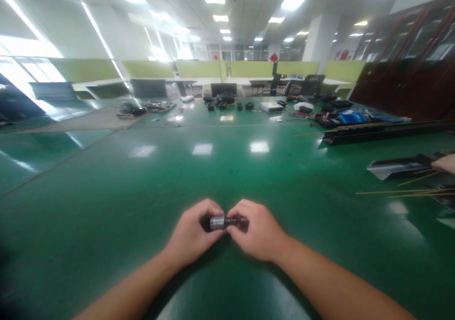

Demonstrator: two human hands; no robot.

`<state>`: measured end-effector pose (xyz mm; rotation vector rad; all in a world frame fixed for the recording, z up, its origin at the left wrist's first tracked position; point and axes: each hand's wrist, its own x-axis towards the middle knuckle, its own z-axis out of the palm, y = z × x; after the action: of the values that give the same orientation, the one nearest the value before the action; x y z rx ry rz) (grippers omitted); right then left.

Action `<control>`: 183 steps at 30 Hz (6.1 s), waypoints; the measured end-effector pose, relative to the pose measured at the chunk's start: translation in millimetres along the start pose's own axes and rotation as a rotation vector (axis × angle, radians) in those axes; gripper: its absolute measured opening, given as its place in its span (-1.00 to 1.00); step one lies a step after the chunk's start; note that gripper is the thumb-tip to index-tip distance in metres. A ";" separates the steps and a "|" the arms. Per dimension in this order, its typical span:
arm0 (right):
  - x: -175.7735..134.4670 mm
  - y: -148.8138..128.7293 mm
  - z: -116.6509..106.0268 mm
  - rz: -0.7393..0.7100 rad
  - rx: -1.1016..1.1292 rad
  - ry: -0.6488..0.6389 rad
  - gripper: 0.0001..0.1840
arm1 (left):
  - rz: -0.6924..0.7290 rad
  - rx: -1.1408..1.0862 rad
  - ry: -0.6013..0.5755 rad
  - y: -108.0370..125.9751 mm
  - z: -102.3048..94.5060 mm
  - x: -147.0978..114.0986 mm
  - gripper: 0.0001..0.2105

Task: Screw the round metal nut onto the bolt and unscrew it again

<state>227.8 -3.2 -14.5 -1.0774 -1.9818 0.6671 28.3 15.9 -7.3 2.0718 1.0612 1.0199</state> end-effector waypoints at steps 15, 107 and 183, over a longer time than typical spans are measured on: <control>3.1 0.1 -0.2 0.011 -0.005 -0.015 -0.88 | -0.011 0.055 -0.008 -0.9 1.5 -1.1 -0.81; 6.3 1.5 -4.9 0.153 -0.055 0.121 -0.98 | -0.075 0.062 0.147 -6.4 -4.7 4.4 -0.84; 2.3 8.2 3.6 0.451 0.367 0.035 -0.52 | -0.284 0.210 0.180 -6.5 -100.2 -45.3 -0.54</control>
<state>227.9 2.6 -21.7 -1.2970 -1.5103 1.1883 -75.2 -3.7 24.6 1.9391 1.5638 0.9980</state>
